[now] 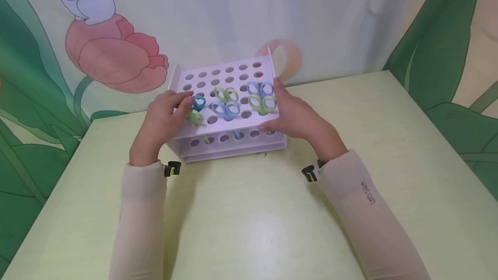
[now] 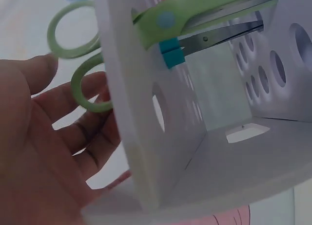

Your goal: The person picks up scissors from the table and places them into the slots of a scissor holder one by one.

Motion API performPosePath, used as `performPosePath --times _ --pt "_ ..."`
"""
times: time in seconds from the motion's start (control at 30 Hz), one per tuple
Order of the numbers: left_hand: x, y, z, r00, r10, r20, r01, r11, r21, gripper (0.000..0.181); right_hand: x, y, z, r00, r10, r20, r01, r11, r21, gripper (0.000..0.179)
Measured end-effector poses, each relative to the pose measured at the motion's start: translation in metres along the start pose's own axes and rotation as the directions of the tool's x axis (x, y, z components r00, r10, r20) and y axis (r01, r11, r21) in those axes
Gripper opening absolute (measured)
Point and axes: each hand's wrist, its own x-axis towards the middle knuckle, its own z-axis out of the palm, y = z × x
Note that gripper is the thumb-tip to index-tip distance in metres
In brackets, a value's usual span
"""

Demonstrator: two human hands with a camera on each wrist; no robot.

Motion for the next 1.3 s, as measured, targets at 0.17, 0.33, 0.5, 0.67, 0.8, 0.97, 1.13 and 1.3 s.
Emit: performPosePath --times 0.17,0.33,0.5,0.67,0.8,0.97,1.13,1.3 --pt "0.002 0.004 0.006 1.0 0.007 0.028 -0.008 0.999 0.048 0.049 0.0 0.002 0.001 1.0 -0.001 -0.002 0.001 1.0 0.003 0.13" --pt "0.002 0.002 0.005 1.0 -0.007 0.014 0.007 1.0 -0.011 0.049 0.001 0.003 0.001 1.0 -0.013 -0.014 0.013 1.0 -0.004 0.129" --pt "0.0 -0.002 0.001 1.0 -0.007 0.03 0.009 0.998 -0.066 0.047 0.002 0.002 0.002 1.0 -0.007 -0.011 0.007 1.0 -0.004 0.129" --pt "-0.005 -0.003 -0.007 0.998 -0.005 0.059 0.013 0.991 -0.136 0.038 0.001 0.001 0.002 1.0 0.004 -0.009 -0.004 1.0 0.0 0.129" --pt "-0.007 -0.006 -0.013 0.996 0.052 0.078 -0.038 0.984 -0.174 0.024 0.001 0.002 0.001 1.0 0.005 -0.012 -0.005 1.0 -0.005 0.128" --pt "-0.008 -0.007 -0.012 0.992 0.094 0.086 -0.078 0.982 -0.171 0.018 0.001 0.001 0.001 1.0 0.007 -0.009 -0.007 1.0 -0.003 0.129" --pt "-0.007 -0.006 -0.011 0.992 0.099 0.077 -0.087 0.985 -0.149 0.018 0.0 0.001 0.001 1.0 0.004 -0.011 -0.005 1.0 -0.004 0.129" --pt "-0.008 -0.007 -0.013 0.994 0.087 0.065 -0.076 0.985 -0.158 0.022 0.0 0.0 0.001 1.0 0.006 -0.008 -0.006 1.0 -0.016 0.129"
